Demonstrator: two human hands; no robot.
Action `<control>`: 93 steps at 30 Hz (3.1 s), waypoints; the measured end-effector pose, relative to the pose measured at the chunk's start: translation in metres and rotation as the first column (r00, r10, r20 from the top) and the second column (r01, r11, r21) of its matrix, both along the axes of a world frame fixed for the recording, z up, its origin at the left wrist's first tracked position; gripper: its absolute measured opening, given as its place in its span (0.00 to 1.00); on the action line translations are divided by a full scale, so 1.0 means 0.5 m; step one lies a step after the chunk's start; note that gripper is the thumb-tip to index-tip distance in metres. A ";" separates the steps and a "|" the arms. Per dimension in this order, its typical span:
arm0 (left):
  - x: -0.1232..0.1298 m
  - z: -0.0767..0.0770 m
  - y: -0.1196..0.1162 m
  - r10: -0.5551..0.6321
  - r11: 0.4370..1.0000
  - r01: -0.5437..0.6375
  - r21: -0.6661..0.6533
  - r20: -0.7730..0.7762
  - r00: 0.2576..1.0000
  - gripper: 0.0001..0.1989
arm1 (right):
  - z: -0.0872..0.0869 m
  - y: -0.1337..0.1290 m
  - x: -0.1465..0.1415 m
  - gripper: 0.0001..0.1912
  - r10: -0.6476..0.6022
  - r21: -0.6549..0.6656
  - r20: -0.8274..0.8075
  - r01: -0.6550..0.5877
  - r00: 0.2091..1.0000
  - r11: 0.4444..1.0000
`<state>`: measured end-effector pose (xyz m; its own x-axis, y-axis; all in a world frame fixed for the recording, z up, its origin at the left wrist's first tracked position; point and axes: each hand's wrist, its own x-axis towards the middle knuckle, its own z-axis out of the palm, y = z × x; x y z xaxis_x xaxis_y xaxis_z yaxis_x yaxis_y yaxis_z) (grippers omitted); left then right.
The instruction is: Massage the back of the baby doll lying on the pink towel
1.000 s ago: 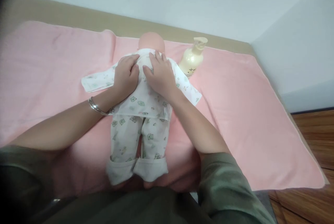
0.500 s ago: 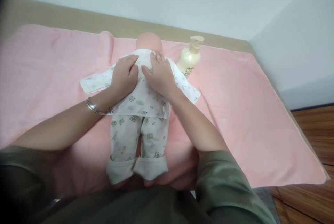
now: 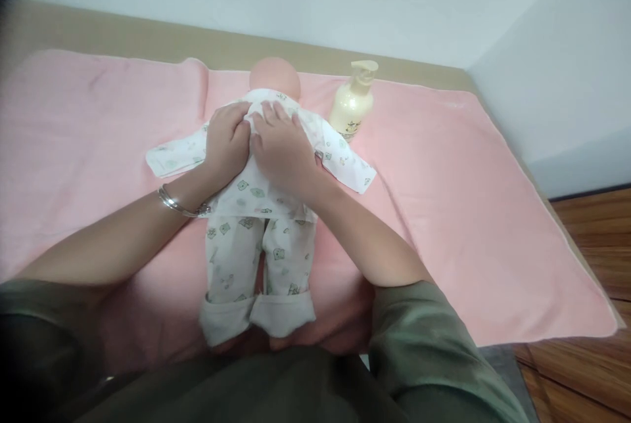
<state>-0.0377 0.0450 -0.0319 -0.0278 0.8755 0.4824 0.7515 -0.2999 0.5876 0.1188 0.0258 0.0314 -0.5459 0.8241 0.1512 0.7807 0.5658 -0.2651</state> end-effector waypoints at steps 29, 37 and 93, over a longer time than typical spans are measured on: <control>0.050 0.048 -0.042 -0.024 0.997 0.017 -0.079 -0.085 0.996 0.26 | 0.003 0.062 0.024 0.31 -0.215 -0.019 -0.024 0.214 0.976 0.977; 0.008 0.038 0.012 0.031 0.991 -0.027 -0.129 0.032 0.999 0.23 | 0.029 -0.028 0.018 0.21 -0.108 0.120 0.122 0.094 0.987 0.988; 0.023 0.077 -0.016 0.003 0.969 -0.012 -0.249 -0.037 0.999 0.28 | 0.011 0.002 0.031 0.25 -0.168 0.094 0.045 0.164 0.985 0.982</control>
<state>-0.0261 0.0368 0.0066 -0.0218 0.9679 0.2502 0.7752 -0.1417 0.6157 0.1342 0.0270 0.0368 -0.4116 0.8884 0.2036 0.8773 0.4467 -0.1757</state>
